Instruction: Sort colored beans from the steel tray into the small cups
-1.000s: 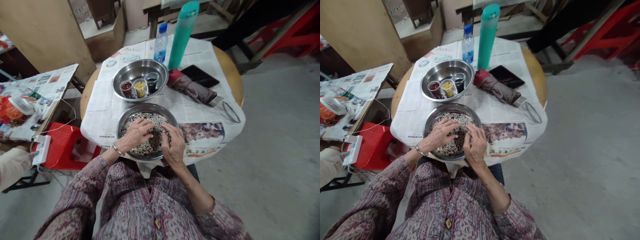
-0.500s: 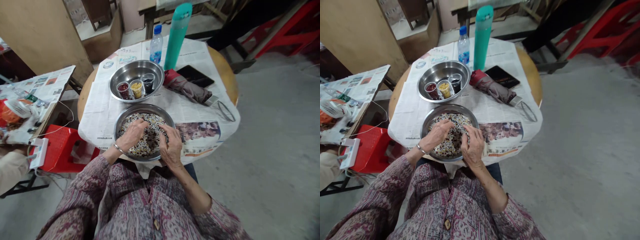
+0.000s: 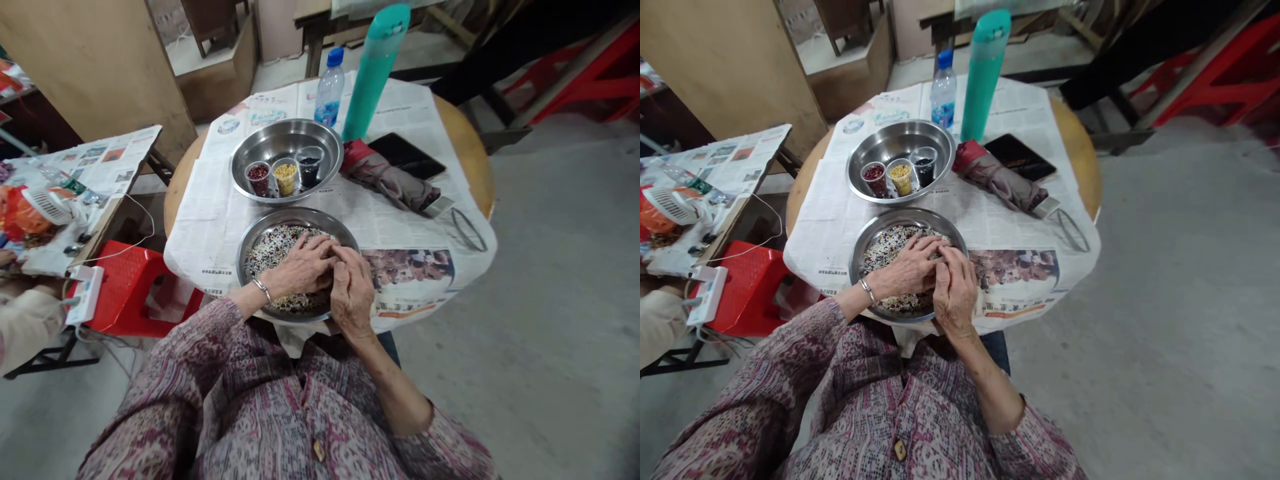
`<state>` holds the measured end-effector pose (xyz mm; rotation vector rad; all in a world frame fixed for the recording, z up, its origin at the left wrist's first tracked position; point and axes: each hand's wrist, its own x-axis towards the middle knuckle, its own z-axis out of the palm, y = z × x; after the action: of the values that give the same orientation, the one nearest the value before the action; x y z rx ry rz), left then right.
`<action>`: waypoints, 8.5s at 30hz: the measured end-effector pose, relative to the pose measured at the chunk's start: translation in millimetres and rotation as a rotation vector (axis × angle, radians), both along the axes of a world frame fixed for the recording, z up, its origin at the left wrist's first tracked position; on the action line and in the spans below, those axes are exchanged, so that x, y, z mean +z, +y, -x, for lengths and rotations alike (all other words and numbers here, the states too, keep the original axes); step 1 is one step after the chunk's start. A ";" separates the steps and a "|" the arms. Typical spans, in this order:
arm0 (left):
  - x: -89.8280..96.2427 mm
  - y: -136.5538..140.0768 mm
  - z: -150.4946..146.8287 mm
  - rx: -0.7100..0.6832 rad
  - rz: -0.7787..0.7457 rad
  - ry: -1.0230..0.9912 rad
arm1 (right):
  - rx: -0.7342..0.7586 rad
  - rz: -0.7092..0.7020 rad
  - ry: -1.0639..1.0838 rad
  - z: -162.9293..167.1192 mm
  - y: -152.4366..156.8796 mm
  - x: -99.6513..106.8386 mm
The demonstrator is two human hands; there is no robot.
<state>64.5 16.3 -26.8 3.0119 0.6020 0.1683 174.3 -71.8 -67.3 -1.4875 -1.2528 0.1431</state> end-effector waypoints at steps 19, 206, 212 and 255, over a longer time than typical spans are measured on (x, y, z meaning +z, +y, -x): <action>18.9 -41.1 74.2 0.268 0.199 -0.125 | -0.018 0.041 -0.063 0.1 -0.2 1.0; -20.6 -54.8 108.1 0.480 0.099 -0.661 | 0.338 0.281 -0.849 11.1 50.1 22.7; 4.8 -50.5 110.2 0.485 0.089 -0.348 | 0.261 0.446 -0.818 2.2 33.7 26.8; 30.9 -39.0 81.9 0.199 0.521 -0.033 | 0.762 0.538 -0.465 -12.5 2.2 39.1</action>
<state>-17.4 -22.7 4.1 2.4443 0.7980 0.0571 186.8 -69.6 -28.2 -1.4428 -2.2561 0.7143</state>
